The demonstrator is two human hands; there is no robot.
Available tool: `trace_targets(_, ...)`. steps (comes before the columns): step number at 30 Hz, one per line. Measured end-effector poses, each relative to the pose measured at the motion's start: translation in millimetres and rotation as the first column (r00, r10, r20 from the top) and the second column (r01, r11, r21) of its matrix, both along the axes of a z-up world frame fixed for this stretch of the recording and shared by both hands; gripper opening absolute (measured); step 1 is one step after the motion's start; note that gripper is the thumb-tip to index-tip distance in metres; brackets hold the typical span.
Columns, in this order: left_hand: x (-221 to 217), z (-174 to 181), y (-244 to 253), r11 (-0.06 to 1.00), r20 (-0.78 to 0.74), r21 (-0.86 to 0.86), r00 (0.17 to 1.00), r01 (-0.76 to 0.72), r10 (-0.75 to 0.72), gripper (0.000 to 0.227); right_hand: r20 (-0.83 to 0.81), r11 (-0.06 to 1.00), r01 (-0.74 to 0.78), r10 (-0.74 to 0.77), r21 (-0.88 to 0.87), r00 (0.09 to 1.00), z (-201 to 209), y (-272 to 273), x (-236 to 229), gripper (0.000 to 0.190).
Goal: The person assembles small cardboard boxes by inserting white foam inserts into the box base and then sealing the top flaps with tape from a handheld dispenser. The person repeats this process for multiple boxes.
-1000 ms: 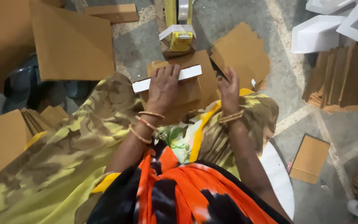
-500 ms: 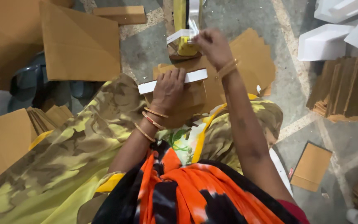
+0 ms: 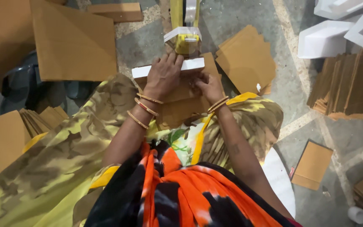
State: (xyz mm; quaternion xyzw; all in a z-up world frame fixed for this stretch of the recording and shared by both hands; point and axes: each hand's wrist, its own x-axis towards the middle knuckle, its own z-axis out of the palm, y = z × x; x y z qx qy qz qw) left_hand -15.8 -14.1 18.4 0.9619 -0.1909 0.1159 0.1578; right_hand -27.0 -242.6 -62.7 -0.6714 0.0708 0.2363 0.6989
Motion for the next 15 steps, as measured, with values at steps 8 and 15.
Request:
trace_targets(8,-1.8,-3.4,3.0,0.999,-0.022,-0.049,1.000,0.020,-0.021,0.027,0.245,0.641,0.075,0.180,-0.764,0.953,-0.3,-3.9,20.7,0.032)
trace_targets(15,-6.4,0.2,3.5,1.000,0.016,-0.023,1.000,0.010,-0.010,0.033,0.470,0.890,-0.047,0.284,-0.454,0.836,49.2,-10.1,47.7,0.069)
